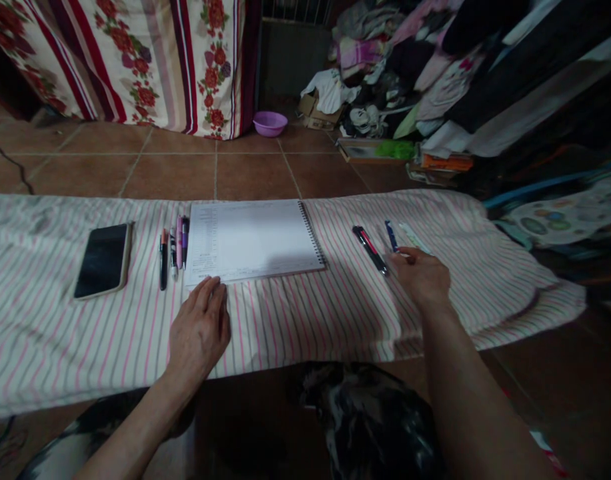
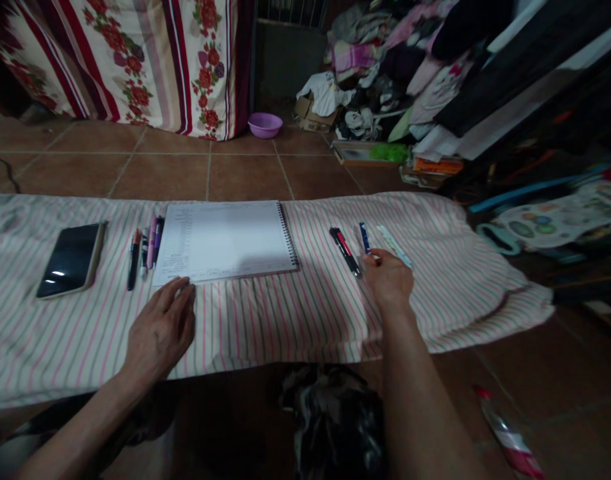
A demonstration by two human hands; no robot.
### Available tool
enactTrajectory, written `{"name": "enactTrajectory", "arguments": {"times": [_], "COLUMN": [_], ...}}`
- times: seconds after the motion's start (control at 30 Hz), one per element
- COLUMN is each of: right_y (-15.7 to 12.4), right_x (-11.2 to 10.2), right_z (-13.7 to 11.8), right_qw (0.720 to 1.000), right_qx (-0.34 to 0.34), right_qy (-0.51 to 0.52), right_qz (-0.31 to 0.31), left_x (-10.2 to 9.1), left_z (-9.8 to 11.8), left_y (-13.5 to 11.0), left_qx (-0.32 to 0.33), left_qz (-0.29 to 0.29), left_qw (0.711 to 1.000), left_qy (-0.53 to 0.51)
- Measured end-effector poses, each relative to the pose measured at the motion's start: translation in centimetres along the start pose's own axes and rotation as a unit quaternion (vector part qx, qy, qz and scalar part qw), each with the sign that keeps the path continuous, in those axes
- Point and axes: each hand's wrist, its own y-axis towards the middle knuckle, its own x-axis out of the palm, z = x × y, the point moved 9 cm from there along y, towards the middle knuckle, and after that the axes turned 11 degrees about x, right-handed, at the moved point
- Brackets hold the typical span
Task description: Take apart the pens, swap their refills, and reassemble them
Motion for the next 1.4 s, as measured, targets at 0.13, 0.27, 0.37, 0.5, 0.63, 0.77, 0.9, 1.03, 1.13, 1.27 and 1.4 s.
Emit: {"name": "enactTrajectory", "arguments": {"times": [0.13, 0.27, 0.37, 0.5, 0.63, 0.77, 0.9, 1.03, 1.13, 1.27, 1.4], "right_y": [0.3, 0.6, 0.9, 1.0, 1.1, 1.1, 1.0, 1.1, 1.2, 1.2, 0.7], "right_x": [0.5, 1.5, 1.8, 1.9, 2.1, 2.3, 2.4, 2.4, 2.4, 2.4, 2.0], "right_z": [-0.1, -0.1, 0.1, 0.1, 0.1, 0.0, 0.1, 0.0, 0.0, 0.2, -0.1], "right_qw": [0.999, 0.998, 0.998, 0.997, 0.996, 0.995, 0.995, 0.996, 0.996, 0.995, 0.994], "right_qx": [0.037, 0.041, 0.040, 0.036, 0.038, 0.031, 0.042, 0.036, 0.029, 0.038, 0.049], "right_qy": [-0.013, -0.029, -0.036, -0.052, -0.069, -0.075, -0.068, -0.068, -0.072, -0.078, -0.085], "right_qz": [-0.006, -0.027, -0.032, -0.039, -0.047, -0.055, -0.060, -0.054, -0.045, -0.045, -0.047], "left_x": [0.0, 0.1, 0.2, 0.3, 0.3, 0.4, 0.5, 0.3, 0.2, 0.3, 0.3], "left_z": [0.0, -0.1, -0.2, -0.2, -0.2, -0.3, -0.3, -0.3, -0.3, -0.4, -0.4], "left_y": [-0.1, -0.2, -0.3, -0.3, -0.2, -0.2, -0.4, -0.3, -0.3, -0.3, -0.3], "left_qx": [0.000, 0.000, -0.004, -0.007, -0.007, -0.008, -0.012, -0.014, -0.014, -0.017, -0.019], "left_qz": [0.003, 0.006, 0.000, -0.006, -0.007, -0.009, -0.014, -0.008, -0.005, -0.009, -0.007], "left_qw": [1.000, 1.000, 1.000, 1.000, 1.000, 1.000, 1.000, 1.000, 1.000, 1.000, 1.000], "left_qy": [0.005, -0.001, -0.002, -0.001, -0.006, -0.003, -0.002, -0.009, -0.013, -0.011, -0.015]}}
